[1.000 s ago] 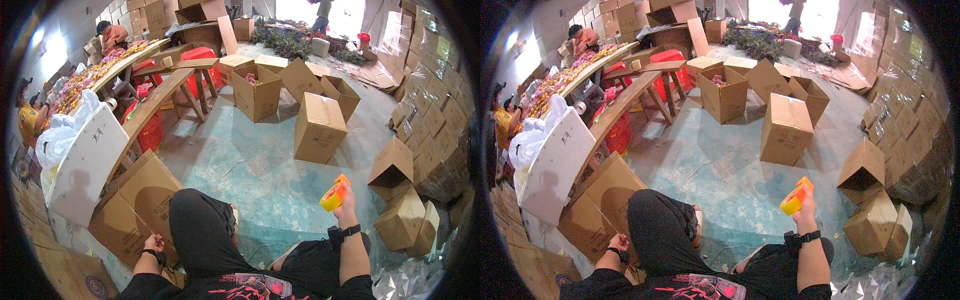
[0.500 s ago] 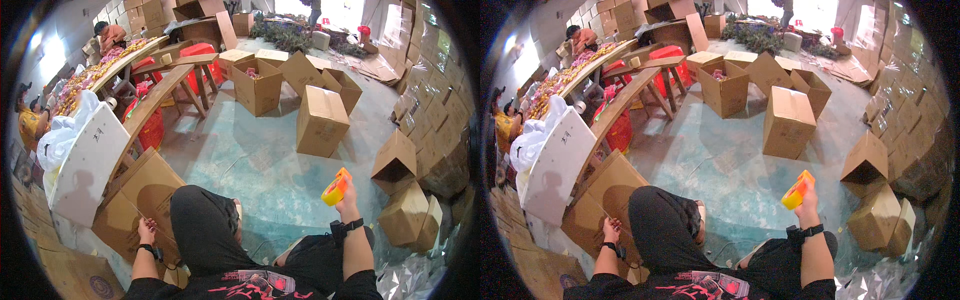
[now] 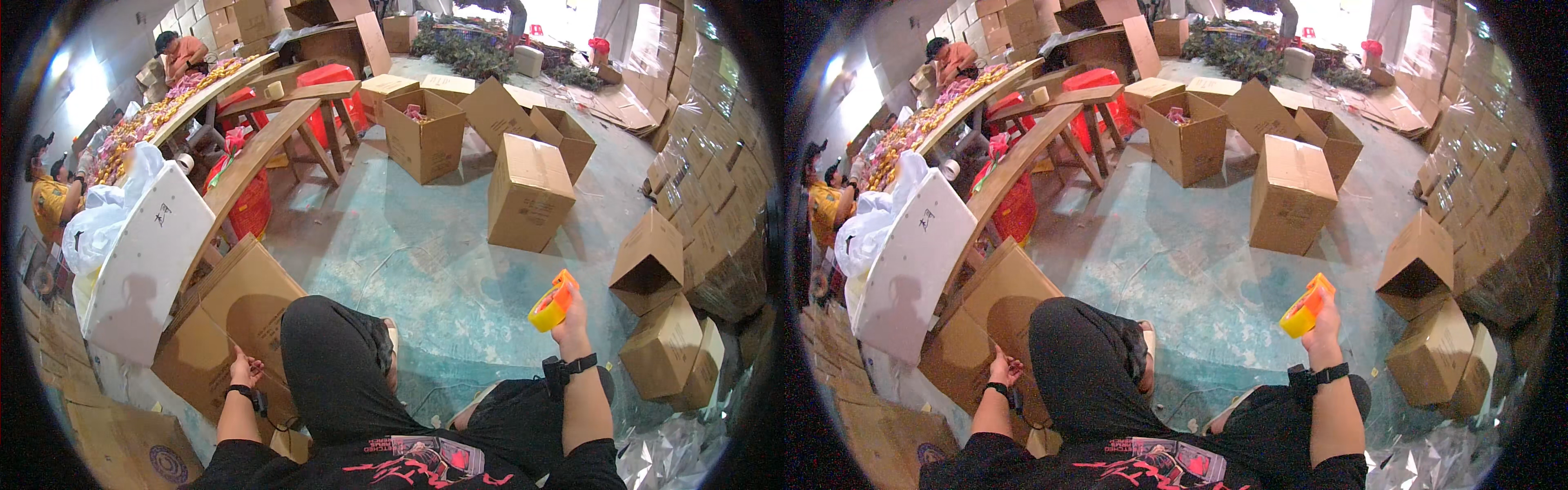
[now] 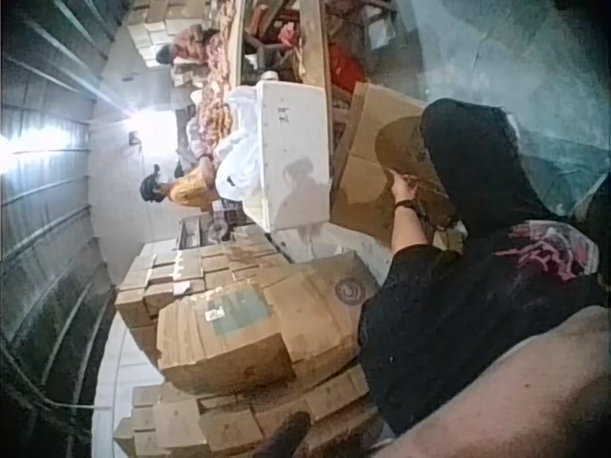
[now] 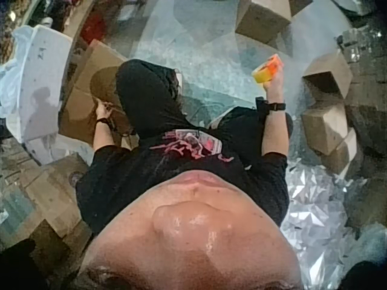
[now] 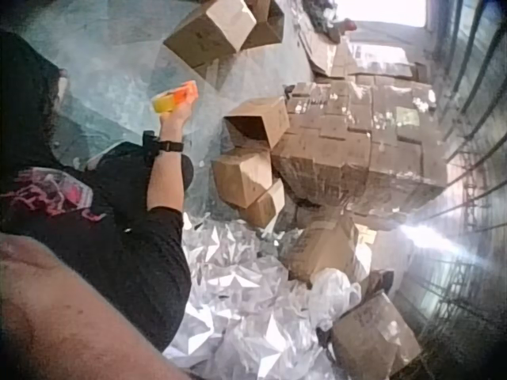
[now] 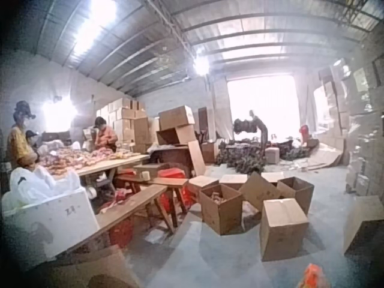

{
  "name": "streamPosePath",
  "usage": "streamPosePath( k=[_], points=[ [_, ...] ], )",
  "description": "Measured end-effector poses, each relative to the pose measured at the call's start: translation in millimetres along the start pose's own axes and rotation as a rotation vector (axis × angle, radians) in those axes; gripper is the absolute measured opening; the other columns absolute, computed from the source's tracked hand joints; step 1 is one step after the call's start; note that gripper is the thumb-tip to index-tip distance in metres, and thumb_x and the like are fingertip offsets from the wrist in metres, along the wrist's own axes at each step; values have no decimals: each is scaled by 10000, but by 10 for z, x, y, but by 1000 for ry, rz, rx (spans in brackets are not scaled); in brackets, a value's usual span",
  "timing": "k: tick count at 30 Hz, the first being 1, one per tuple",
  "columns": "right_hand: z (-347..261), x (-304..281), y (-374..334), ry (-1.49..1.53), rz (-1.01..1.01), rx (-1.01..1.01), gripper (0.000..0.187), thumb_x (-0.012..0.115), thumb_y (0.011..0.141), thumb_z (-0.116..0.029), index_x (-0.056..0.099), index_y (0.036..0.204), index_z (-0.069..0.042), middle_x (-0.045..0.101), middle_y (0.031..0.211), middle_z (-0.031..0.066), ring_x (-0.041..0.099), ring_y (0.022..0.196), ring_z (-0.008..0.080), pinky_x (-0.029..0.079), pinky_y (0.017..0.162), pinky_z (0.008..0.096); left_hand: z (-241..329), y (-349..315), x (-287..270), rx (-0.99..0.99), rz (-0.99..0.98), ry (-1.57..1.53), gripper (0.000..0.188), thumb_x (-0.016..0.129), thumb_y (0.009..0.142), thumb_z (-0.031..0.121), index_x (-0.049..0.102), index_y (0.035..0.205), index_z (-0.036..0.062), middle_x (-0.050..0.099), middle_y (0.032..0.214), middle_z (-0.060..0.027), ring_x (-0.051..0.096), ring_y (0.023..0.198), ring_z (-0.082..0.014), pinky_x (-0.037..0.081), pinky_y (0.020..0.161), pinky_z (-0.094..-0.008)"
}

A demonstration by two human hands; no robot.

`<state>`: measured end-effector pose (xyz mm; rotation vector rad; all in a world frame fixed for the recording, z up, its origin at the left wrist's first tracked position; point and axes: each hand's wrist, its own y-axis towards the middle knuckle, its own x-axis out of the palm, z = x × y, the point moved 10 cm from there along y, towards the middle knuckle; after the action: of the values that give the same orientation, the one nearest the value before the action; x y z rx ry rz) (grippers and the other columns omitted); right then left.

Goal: Folding flat cardboard pieces into boxes and securing them with tape.

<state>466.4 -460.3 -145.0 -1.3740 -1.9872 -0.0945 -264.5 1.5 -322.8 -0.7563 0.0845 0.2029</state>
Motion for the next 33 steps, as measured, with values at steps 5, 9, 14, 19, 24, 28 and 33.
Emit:
streamPosePath(
  k=[5, 9, 14, 19, 24, 28, 33],
  points=[
    [-5, 39, -16, 7, 15, -6, 266, 486, 953, -294, 516, 1071, -58, 556, 756, 70, 578, 665, 220, 510, 626, 417, 30, 70, -40, 8, -62, 42, 658, 434, 860, 734, 503, 779, 85, 568, 713, -91, 594, 666, -276, 494, 721, -468],
    [-6, 5, 3, -8, 18, -15, 262, 485, 953, -293, 513, 1067, -59, 552, 758, 69, 574, 672, 219, 508, 634, 420, 38, 88, -25, 4, -45, 107, 680, 413, 864, 738, 499, 799, 66, 550, 719, -92, 594, 675, -288, 503, 715, -487],
    [-24, -17, -4, -7, 48, -32, 273, 480, 957, -292, 517, 1076, -49, 553, 764, 69, 576, 682, 219, 507, 639, 414, 45, 102, -56, -3, 4, 144, 699, 390, 863, 746, 485, 799, 57, 518, 680, -89, 580, 659, -291, 511, 715, -495],
    [-9, -50, 22, 7, 73, -31, 285, 477, 959, -295, 521, 1084, -43, 555, 766, 70, 576, 684, 220, 507, 635, 404, 17, 17, -30, -89, -39, 176, 728, 335, 857, 771, 469, 780, 60, 490, 643, -89, 546, 649, -272, 513, 755, -493],
    [14, -177, 135, 18, 25, -35, 277, 589, 917, -290, 563, 1085, -71, 590, 874, 74, 596, 727, 202, 518, 677, 363, -21, -35, 37, -148, -24, 180, 675, 316, 924, 695, 462, 742, 61, 497, 627, -82, 547, 643, -281, 489, 807, -514],
    [36, -169, 116, 28, 35, -6, 264, 584, 920, -288, 559, 1076, -76, 588, 874, 72, 594, 720, 198, 519, 671, 374, -24, -44, 29, -150, 15, 265, 657, 298, 941, 673, 463, 810, 51, 484, 647, -88, 550, 647, -275, 504, 791, -516],
    [4, -40, 43, 1, -35, -7, 258, 560, 930, -297, 556, 1074, -82, 580, 841, 66, 591, 716, 198, 515, 662, 375, -31, 42, 37, -105, 7, 279, 642, 280, 954, 657, 454, 835, 50, 482, 664, -91, 551, 649, -260, 523, 700, -492]
  ],
)
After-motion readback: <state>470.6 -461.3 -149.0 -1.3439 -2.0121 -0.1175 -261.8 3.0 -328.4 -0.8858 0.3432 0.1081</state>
